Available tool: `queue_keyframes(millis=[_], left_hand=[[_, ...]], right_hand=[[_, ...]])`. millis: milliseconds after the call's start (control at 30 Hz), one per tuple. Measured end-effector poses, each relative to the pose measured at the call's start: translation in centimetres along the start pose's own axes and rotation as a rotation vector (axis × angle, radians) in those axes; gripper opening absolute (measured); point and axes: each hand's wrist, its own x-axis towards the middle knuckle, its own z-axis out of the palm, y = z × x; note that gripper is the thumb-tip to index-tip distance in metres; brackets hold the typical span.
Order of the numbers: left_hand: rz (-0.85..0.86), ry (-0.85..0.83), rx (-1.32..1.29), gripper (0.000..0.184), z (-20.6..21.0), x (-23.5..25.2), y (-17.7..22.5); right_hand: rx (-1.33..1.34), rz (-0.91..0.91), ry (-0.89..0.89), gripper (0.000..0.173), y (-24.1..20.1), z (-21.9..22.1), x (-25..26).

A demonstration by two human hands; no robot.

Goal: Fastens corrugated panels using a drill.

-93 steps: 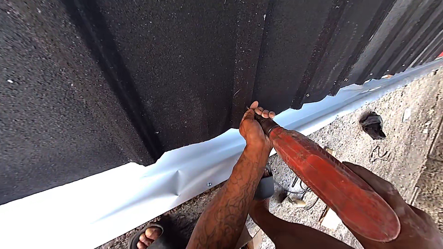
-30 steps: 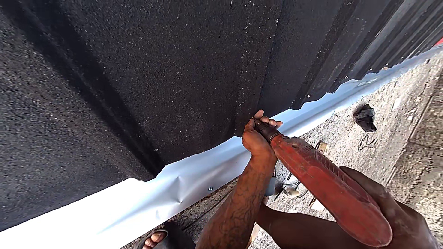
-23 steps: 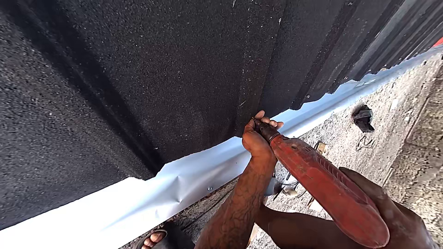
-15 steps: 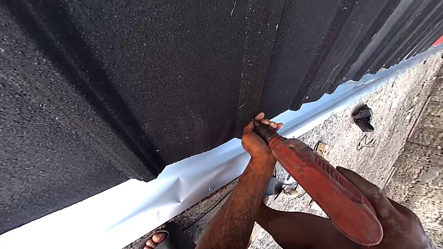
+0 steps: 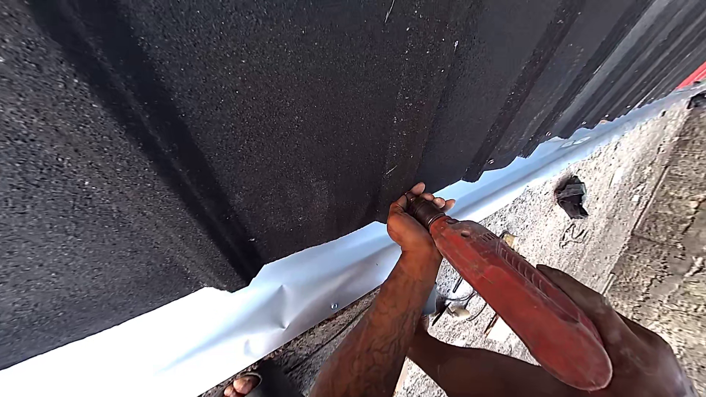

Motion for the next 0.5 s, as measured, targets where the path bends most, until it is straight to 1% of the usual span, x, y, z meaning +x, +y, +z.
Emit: queue_keyframes(millis=[133, 200, 300, 367, 500], left_hand=[[0.012, 0.016, 0.022, 0.054, -0.1, -0.4, 0.5], [-0.011, 0.005, 0.049, 0.052, -0.1, -0.5, 0.7], [-0.022, 0.05, 0.061, 0.049, -0.5, -0.8, 0.8], [-0.023, 0.06, 0.063, 0.048, -0.4, -0.7, 0.8], [-0.002, 0.049, 0.067, 0.046, -0.4, -0.7, 0.5]], right_hand=[[0.01, 0.009, 0.0, 0.053, -0.3, 0.3, 0.0], [-0.058, -0.023, 0.007, 0.053, -0.4, 0.3, 0.1], [-0.163, -0.105, 0.037, 0.051, -0.4, 0.7, 0.1], [-0.195, -0.114, 0.061, 0.051, -0.5, 0.8, 0.1], [-0.171, -0.103, 0.096, 0.051, -0.2, 1.4, -0.1]])
